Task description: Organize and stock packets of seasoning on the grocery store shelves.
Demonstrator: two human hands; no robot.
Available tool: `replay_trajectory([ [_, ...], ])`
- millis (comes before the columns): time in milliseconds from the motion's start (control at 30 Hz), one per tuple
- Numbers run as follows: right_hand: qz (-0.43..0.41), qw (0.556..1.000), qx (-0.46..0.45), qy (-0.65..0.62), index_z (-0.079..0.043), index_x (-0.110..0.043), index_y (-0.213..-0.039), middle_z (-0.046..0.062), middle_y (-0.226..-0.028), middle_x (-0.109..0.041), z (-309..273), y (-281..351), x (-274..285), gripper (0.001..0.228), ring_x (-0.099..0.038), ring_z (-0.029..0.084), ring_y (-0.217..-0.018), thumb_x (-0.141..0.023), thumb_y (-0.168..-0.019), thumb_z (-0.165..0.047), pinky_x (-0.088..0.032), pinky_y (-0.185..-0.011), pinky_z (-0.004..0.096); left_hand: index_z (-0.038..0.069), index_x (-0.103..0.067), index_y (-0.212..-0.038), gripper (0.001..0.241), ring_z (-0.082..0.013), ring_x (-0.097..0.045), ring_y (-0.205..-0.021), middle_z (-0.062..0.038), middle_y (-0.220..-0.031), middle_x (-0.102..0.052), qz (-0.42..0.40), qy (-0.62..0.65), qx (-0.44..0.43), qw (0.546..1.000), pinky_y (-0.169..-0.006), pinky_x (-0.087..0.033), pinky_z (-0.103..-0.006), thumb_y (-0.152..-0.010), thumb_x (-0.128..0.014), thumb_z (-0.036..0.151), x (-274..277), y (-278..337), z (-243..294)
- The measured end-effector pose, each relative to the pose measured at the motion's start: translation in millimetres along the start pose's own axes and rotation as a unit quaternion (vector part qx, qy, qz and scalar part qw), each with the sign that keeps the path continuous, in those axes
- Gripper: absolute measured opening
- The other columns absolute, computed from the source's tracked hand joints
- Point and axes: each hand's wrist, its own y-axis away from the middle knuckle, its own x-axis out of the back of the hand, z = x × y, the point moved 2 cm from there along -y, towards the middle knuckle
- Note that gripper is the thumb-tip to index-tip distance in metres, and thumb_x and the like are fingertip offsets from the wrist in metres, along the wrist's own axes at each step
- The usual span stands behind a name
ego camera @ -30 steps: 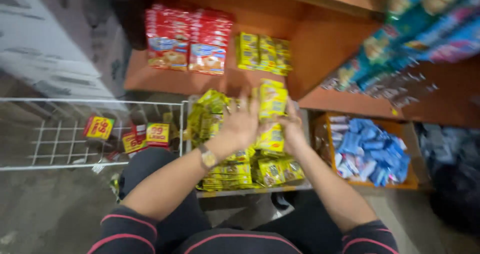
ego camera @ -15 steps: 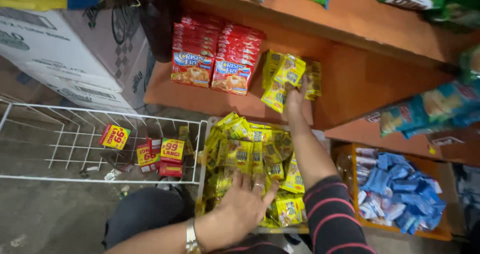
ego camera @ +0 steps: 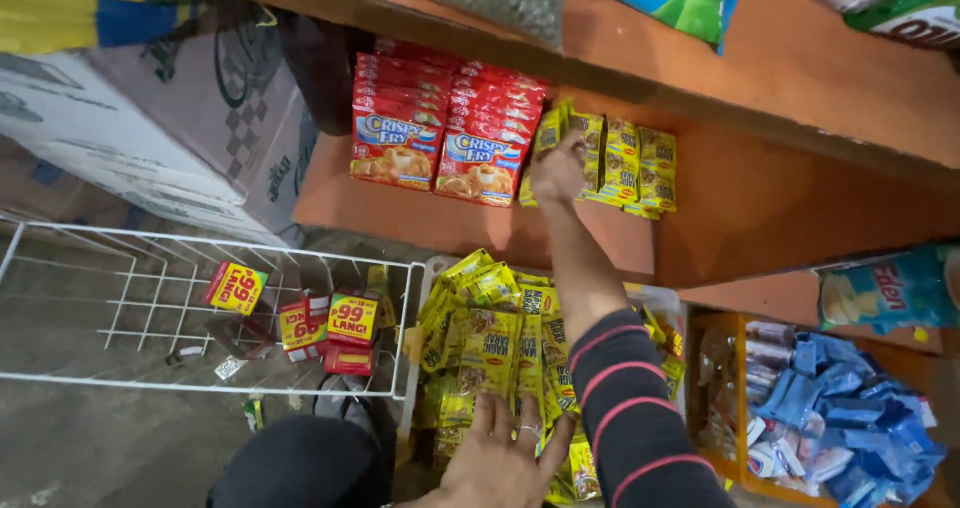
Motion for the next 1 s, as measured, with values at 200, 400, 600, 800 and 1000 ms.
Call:
replay_trajectory([
  [200,0.018,0.999,0.015,0.049,-0.008,-0.017,-0.153,0.033,-0.14,-0.045,-22.4,-13.8,-0.2,0.088,-0.06,0.05,-0.112,-0.07,-0.085,-0.023,-0.051,-0.091,0.058,0.007,-0.045,-0.153,0.056,-0.069,-0.058,-0.102,-0.044,-0.129,-0.054,0.081,-0.036,0.01,0.996,-0.093,-0.033,-0.081,-0.1,-0.037,0.026,-20.5,-0.7,-4.5],
  [400,0.017,0.997,-0.023,0.074,-0.006,-0.026,-0.147,0.032,-0.145,-0.037,-18.4,-28.7,-10.4,0.078,-0.057,0.048,-0.117,-0.071,-0.085,-0.026,-0.051,-0.093,0.054,0.013,-0.052,-0.15,0.053,-0.0646,-0.063,-0.092,-0.038,-0.122,-0.062,0.156,-0.087,0.024,0.984,-0.084,-0.041,-0.0795,-0.1,-0.042,0.026,-31.4,-4.0,-3.9],
  [600,0.03,0.994,0.092,0.044,-0.001,-0.038,-0.138,0.031,-0.134,-0.047,12.4,-55.7,-44.8,0.062,-0.055,0.049,-0.12,-0.068,-0.091,-0.027,-0.051,-0.095,0.053,0.019,-0.055,-0.149,0.05,-0.0598,-0.066,-0.087,-0.035,-0.118,-0.065,0.203,-0.104,0.024,0.973,-0.079,-0.049,-0.075,-0.102,-0.043,0.029,-44.5,-7.1,-5.7],
  [800,0.1,0.988,0.113,-0.032,-0.001,-0.043,-0.142,0.03,-0.133,-0.05,20.8,-24.1,-8.9,0.057,-0.055,0.05,-0.12,-0.068,-0.103,-0.033,-0.048,-0.102,0.057,0.017,-0.056,-0.148,0.05,-0.0599,-0.067,-0.087,-0.035,-0.118,-0.065,0.197,-0.092,0.026,0.976,-0.08,-0.048,-0.075,-0.101,-0.043,0.029,-25.1,-4.5,-5.4],
  [1000,0.014,0.981,0.16,-0.105,-0.006,-0.042,-0.14,0.032,-0.135,-0.041,24.0,57.7,31.1,0.077,-0.052,0.053,-0.116,-0.08,-0.079,-0.033,-0.049,-0.093,0.059,0.012,-0.055,-0.148,0.051,-0.0632,-0.065,-0.089,-0.039,-0.118,-0.063,0.162,-0.063,-0.004,0.985,-0.081,-0.047,-0.0765,-0.1,-0.042,0.027,-15.8,0.2,4.2],
])
